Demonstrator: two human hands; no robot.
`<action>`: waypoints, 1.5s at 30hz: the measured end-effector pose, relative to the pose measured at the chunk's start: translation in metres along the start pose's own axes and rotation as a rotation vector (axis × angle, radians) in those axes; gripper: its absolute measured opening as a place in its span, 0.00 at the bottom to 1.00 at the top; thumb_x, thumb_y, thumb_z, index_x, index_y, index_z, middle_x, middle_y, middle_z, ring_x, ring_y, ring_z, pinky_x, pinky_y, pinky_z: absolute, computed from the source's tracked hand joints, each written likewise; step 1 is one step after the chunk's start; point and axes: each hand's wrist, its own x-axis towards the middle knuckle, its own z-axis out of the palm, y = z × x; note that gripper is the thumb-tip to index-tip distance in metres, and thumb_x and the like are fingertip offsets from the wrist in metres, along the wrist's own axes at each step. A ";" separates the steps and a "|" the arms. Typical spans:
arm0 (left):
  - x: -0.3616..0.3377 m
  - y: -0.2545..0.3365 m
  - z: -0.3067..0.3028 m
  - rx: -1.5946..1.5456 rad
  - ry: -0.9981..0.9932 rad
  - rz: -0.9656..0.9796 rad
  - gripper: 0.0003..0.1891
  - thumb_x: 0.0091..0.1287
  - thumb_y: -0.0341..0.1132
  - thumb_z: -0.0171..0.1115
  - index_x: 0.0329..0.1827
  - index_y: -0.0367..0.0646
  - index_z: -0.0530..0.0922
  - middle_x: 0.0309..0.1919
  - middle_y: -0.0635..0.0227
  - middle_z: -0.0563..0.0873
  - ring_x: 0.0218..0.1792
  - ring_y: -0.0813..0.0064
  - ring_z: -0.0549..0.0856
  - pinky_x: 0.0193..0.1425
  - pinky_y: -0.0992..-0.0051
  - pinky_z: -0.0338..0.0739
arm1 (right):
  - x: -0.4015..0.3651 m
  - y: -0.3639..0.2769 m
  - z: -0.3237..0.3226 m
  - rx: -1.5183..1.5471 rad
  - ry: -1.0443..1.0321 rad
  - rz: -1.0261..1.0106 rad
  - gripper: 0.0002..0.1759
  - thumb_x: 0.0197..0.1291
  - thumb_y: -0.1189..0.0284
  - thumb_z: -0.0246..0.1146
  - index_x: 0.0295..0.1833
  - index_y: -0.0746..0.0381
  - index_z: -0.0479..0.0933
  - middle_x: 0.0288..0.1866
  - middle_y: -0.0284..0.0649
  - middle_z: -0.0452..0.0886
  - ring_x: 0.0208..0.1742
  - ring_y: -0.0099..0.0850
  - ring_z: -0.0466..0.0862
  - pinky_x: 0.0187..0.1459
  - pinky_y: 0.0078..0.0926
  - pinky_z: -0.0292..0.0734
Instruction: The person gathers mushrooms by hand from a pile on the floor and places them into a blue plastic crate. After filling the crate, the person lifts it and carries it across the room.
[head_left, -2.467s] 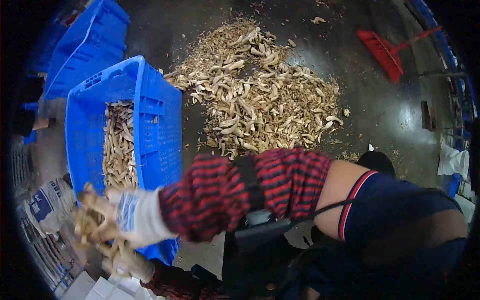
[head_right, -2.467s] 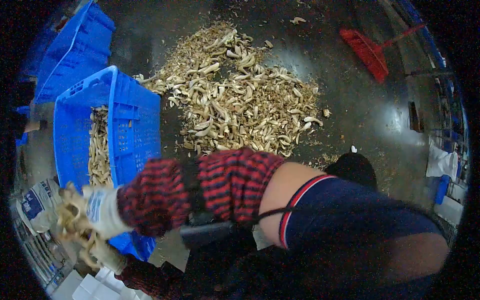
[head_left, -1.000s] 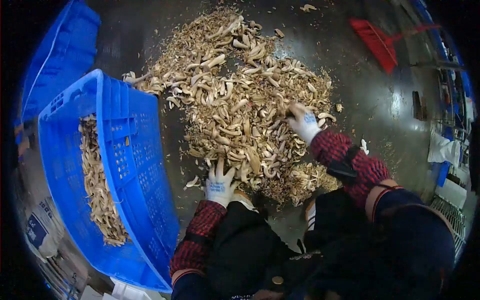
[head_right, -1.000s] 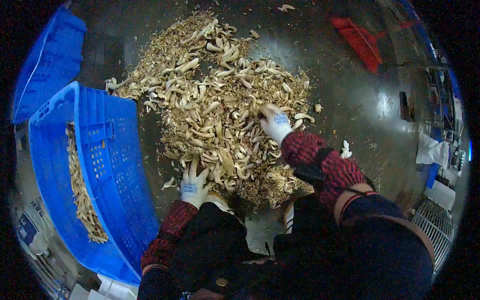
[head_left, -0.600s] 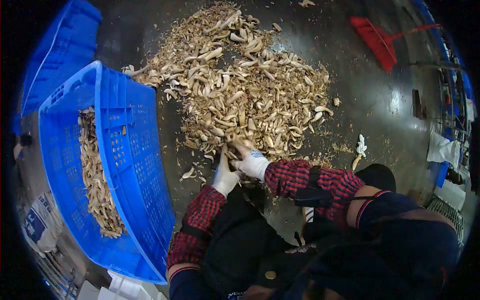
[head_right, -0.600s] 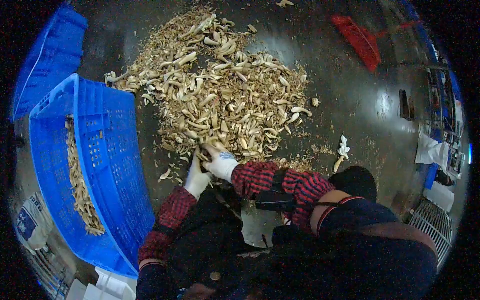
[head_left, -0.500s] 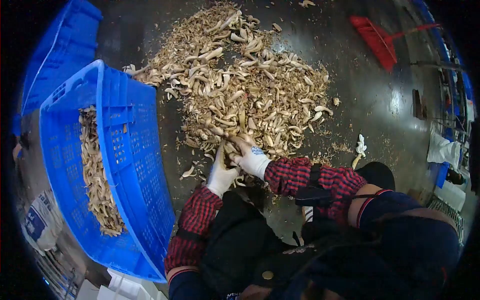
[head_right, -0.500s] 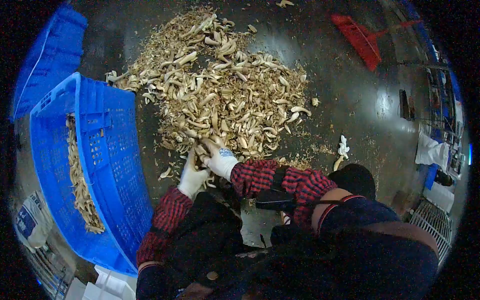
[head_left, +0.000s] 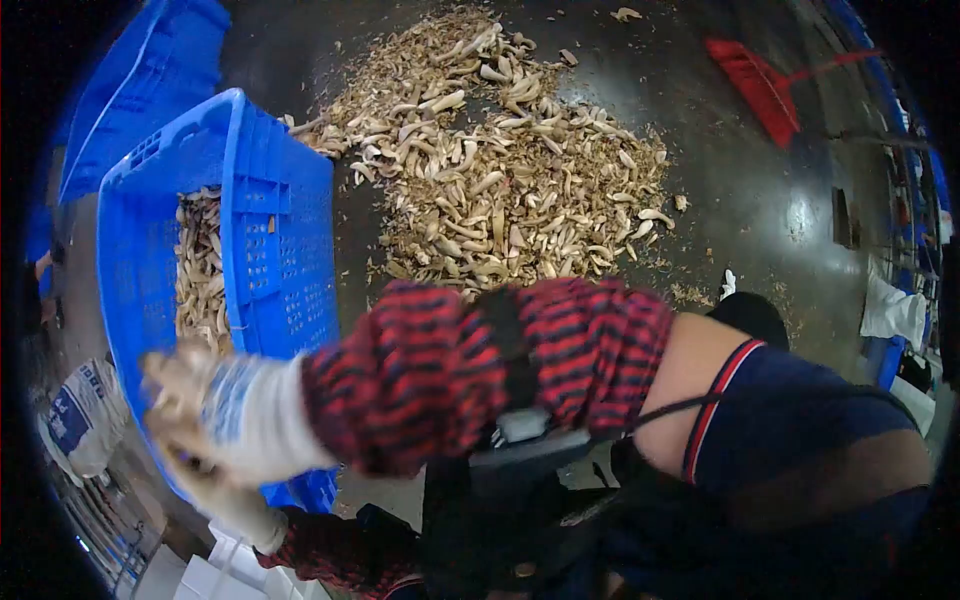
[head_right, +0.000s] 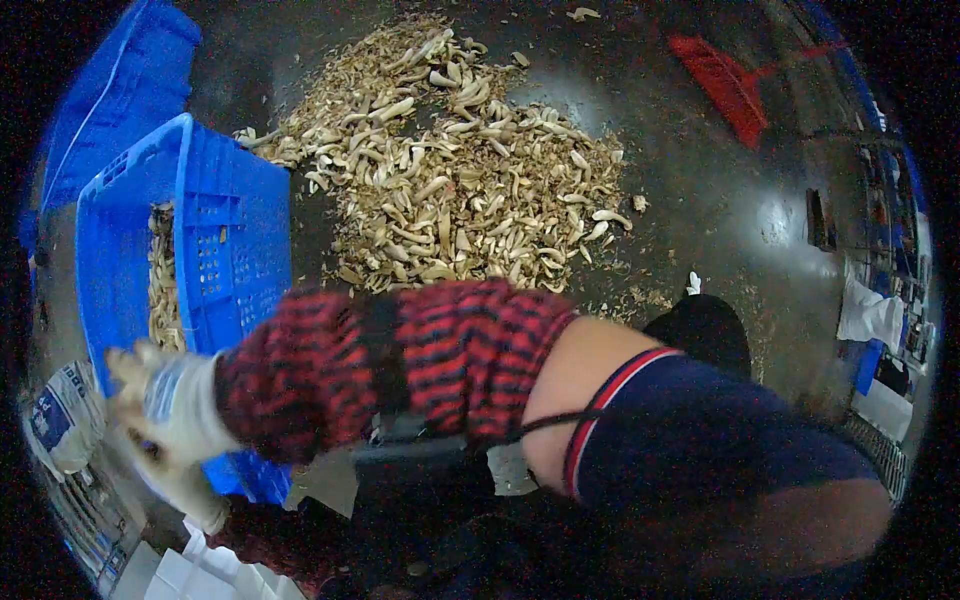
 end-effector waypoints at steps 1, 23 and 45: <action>-0.003 -0.008 -0.007 0.509 -0.142 0.057 0.39 0.62 0.35 0.67 0.75 0.36 0.58 0.70 0.51 0.67 0.70 0.61 0.66 0.73 0.68 0.58 | 0.001 0.008 -0.023 -0.061 0.250 -0.050 0.27 0.40 0.57 0.68 0.45 0.63 0.80 0.48 0.48 0.78 0.56 0.49 0.76 0.53 0.49 0.74; -0.153 -0.155 0.271 0.489 -1.235 0.477 0.23 0.55 0.31 0.64 0.56 0.52 0.75 0.64 0.54 0.71 0.50 0.49 0.79 0.53 0.57 0.78 | -0.375 0.067 -0.204 -0.744 -0.467 1.639 0.27 0.57 0.60 0.63 0.60 0.61 0.71 0.52 0.55 0.81 0.49 0.48 0.84 0.51 0.45 0.79; -0.099 -0.090 0.313 0.357 -1.075 0.307 0.20 0.60 0.29 0.64 0.57 0.48 0.76 0.46 0.55 0.81 0.45 0.52 0.83 0.50 0.59 0.79 | -0.476 0.066 -0.341 -0.980 -0.295 1.528 0.25 0.59 0.64 0.61 0.61 0.60 0.74 0.52 0.50 0.80 0.56 0.47 0.78 0.55 0.39 0.75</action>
